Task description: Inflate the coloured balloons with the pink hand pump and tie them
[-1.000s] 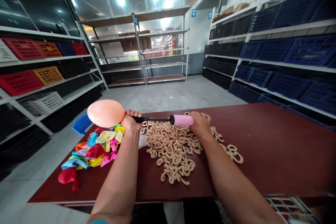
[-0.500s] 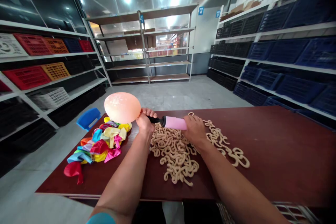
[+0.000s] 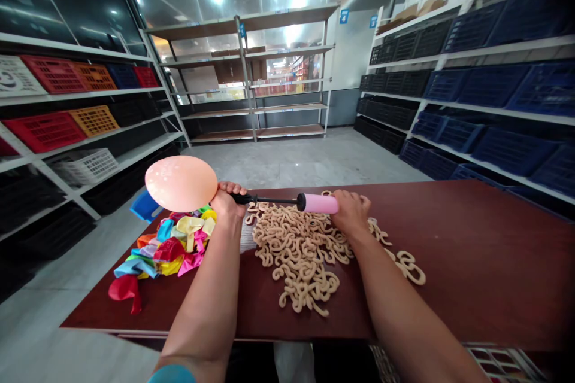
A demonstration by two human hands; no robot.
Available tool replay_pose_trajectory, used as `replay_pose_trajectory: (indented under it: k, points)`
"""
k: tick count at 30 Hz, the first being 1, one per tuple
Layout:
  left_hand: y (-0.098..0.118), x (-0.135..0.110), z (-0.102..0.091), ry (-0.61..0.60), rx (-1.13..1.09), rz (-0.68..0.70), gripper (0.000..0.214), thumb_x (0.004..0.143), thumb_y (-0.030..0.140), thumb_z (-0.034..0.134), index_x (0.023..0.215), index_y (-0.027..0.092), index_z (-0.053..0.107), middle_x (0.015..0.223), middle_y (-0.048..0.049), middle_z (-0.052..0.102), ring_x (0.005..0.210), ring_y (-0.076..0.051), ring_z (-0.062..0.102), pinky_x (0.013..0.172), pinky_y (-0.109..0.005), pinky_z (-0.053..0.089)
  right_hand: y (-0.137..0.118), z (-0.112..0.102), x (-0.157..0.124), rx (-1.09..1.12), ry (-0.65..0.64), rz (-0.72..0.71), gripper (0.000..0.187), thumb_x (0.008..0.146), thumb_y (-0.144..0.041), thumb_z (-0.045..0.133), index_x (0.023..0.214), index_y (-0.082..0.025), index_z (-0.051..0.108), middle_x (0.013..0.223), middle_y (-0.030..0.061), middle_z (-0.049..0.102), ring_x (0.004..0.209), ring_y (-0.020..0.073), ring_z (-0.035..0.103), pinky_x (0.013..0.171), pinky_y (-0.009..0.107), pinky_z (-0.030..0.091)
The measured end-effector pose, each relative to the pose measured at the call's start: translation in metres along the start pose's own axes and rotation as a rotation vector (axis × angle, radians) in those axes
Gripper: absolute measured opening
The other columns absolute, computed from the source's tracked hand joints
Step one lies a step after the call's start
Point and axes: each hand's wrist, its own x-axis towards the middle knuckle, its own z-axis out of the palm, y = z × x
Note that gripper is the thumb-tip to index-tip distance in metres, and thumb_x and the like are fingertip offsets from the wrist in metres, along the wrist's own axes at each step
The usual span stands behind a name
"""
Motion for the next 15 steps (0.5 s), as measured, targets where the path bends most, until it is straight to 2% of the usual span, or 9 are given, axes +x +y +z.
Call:
replay_pose_trajectory:
  k: [6, 11, 15]
  points:
    - [-0.014, -0.002, -0.004, -0.019, -0.015, -0.058, 0.017, 0.059, 0.004, 0.038, 0.061, 0.019, 0.030, 0.048, 0.0067, 0.025, 0.037, -0.007, 0.030, 0.040, -0.020, 0.024, -0.025, -0.007, -0.007, -0.011, -0.079, -0.169, 0.024, 0.068, -0.015, 0.049, 0.092, -0.018, 0.052, 0.089, 0.0073, 0.059, 0.085, 0.0204, 0.046, 0.076, 0.033, 0.022]
    - [-0.030, -0.017, 0.001, -0.078, -0.016, -0.121, 0.018, 0.058, 0.003, 0.038, 0.060, 0.018, 0.029, 0.049, 0.0064, 0.024, 0.038, -0.007, 0.031, 0.040, -0.020, 0.025, -0.046, -0.014, -0.013, 0.035, -0.095, -0.278, 0.019, 0.073, -0.021, 0.048, 0.092, -0.017, 0.052, 0.088, 0.0089, 0.058, 0.087, 0.0213, 0.045, 0.076, 0.032, 0.023]
    - [-0.033, -0.022, 0.004, -0.095, 0.005, -0.127, 0.018, 0.060, 0.004, 0.041, 0.060, 0.018, 0.030, 0.049, 0.0063, 0.026, 0.039, -0.007, 0.032, 0.040, -0.021, 0.027, -0.050, -0.013, -0.013, 0.066, -0.112, -0.290, 0.021, 0.074, -0.024, 0.049, 0.094, -0.018, 0.052, 0.088, 0.0080, 0.058, 0.088, 0.0206, 0.045, 0.078, 0.032, 0.023]
